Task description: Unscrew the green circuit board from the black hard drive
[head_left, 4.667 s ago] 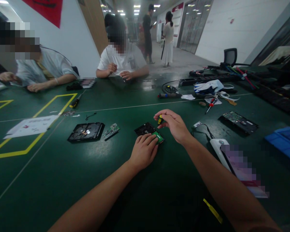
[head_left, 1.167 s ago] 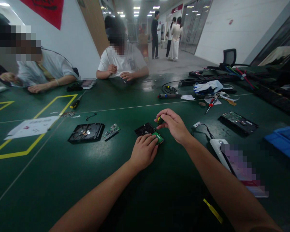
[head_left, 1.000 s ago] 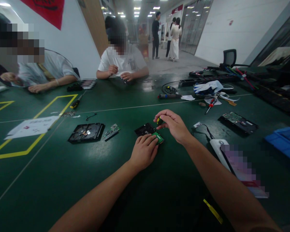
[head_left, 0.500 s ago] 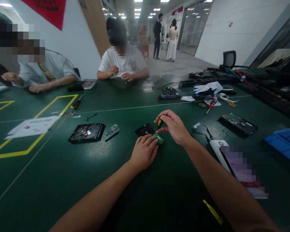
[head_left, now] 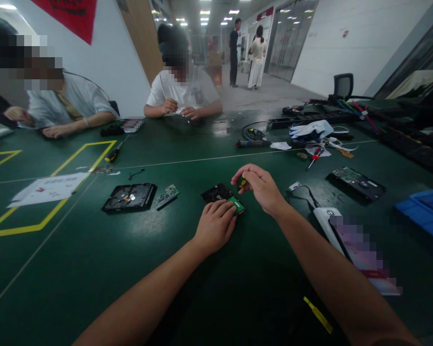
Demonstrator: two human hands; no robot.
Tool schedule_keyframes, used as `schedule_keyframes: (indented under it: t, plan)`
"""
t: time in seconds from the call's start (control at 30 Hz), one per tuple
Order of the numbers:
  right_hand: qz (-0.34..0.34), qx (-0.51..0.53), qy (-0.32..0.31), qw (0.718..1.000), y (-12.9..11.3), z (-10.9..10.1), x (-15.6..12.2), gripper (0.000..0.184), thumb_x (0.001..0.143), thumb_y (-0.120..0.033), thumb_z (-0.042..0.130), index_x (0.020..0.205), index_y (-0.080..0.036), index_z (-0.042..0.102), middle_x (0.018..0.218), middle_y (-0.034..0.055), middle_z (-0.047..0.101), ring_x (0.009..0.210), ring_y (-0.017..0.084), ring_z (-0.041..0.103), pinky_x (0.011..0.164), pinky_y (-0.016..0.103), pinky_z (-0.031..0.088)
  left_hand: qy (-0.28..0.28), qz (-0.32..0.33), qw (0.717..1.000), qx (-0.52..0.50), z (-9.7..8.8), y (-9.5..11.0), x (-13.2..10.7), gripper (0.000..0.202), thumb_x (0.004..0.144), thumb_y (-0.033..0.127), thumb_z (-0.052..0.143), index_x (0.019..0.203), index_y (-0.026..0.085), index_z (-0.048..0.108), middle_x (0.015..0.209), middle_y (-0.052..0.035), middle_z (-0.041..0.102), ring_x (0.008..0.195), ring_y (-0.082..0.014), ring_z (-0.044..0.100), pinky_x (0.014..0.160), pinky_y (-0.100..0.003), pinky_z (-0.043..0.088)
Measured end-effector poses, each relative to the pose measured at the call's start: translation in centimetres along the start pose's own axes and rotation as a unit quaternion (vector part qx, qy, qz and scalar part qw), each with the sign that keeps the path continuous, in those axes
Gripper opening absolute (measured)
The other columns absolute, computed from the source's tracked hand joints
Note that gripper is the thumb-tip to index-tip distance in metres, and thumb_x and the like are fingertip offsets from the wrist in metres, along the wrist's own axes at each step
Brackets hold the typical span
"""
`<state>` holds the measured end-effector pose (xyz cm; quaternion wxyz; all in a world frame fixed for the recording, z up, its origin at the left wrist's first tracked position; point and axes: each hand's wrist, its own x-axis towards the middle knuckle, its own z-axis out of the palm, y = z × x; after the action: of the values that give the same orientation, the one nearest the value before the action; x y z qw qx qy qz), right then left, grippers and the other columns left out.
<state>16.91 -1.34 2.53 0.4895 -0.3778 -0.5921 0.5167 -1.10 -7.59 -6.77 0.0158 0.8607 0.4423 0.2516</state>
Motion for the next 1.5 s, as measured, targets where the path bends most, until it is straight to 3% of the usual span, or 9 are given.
schedule_keyframes:
  t: [0.23, 0.47, 0.8, 1.03, 1.37, 1.5]
  plan:
    - [-0.016, 0.032, 0.036, 0.999, 0.63, 0.42, 0.15, 0.022, 0.093, -0.043, 0.066, 0.099, -0.023, 0.059, 0.096, 0.004, 0.067, 0.094, 0.02, 0.067, 0.064, 0.029, 0.059, 0.005, 0.001, 1.0, -0.001, 0.18, -0.04, 0.02, 0.036, 0.103, 0.031, 0.05, 0.136, 0.025, 0.063, 0.139, -0.0079, 0.067, 0.132, -0.0305, 0.056, 0.107, -0.053, 0.045]
    - [-0.011, 0.044, 0.034, 0.998, 0.42, 0.2, 0.16, 0.021, 0.091, -0.042, 0.069, 0.094, -0.024, 0.059, 0.094, 0.0029, 0.064, 0.097, 0.021, 0.066, 0.07, 0.034, 0.063, -0.002, -0.003, 1.0, 0.001, 0.04, 0.04, 0.04, 0.036, 0.104, 0.032, 0.049, 0.137, 0.024, 0.062, 0.139, -0.0074, 0.067, 0.133, -0.0304, 0.055, 0.108, -0.053, 0.044]
    - [-0.021, -0.022, 0.009, 0.999, 0.17, -0.13, 0.31, 0.024, 0.097, -0.045, 0.059, 0.098, -0.023, 0.069, 0.1, 0.006, 0.073, 0.094, 0.02, 0.067, 0.068, 0.031, 0.053, 0.001, 0.0, 1.0, -0.001, 0.03, -0.01, 0.02, 0.036, 0.104, 0.032, 0.05, 0.136, 0.025, 0.063, 0.139, -0.0076, 0.067, 0.132, -0.0306, 0.056, 0.108, -0.053, 0.045]
    - [-0.029, -0.003, 0.012, 0.999, 0.58, 0.21, 0.08, 0.024, 0.092, -0.045, 0.069, 0.102, -0.024, 0.063, 0.101, 0.0054, 0.072, 0.096, 0.021, 0.067, 0.067, 0.03, 0.055, 0.002, -0.001, 1.0, 0.001, 0.03, 0.04, 0.03, 0.035, 0.104, 0.032, 0.049, 0.136, 0.024, 0.063, 0.139, -0.0072, 0.067, 0.132, -0.0306, 0.055, 0.108, -0.053, 0.045]
    - [-0.045, -0.023, -0.004, 0.999, 0.37, -0.16, 0.26, 0.027, 0.095, -0.05, 0.064, 0.1, -0.024, 0.069, 0.101, 0.005, 0.07, 0.095, 0.02, 0.065, 0.07, 0.031, 0.059, 0.001, 0.001, 1.0, 0.001, 0.06, -0.02, 0.04, 0.035, 0.104, 0.031, 0.049, 0.136, 0.024, 0.063, 0.139, -0.0075, 0.067, 0.133, -0.0302, 0.055, 0.109, -0.053, 0.044]
    - [-0.041, -0.033, 0.022, 0.998, 0.88, -0.11, 0.35, 0.031, 0.09, -0.051, 0.071, 0.101, -0.023, 0.065, 0.097, 0.0039, 0.066, 0.088, 0.019, 0.062, 0.064, 0.03, 0.059, 0.003, 0.001, 1.0, 0.002, 0.15, -0.05, 0.02, 0.035, 0.104, 0.032, 0.05, 0.135, 0.024, 0.063, 0.139, -0.0076, 0.067, 0.132, -0.0304, 0.056, 0.109, -0.053, 0.044]
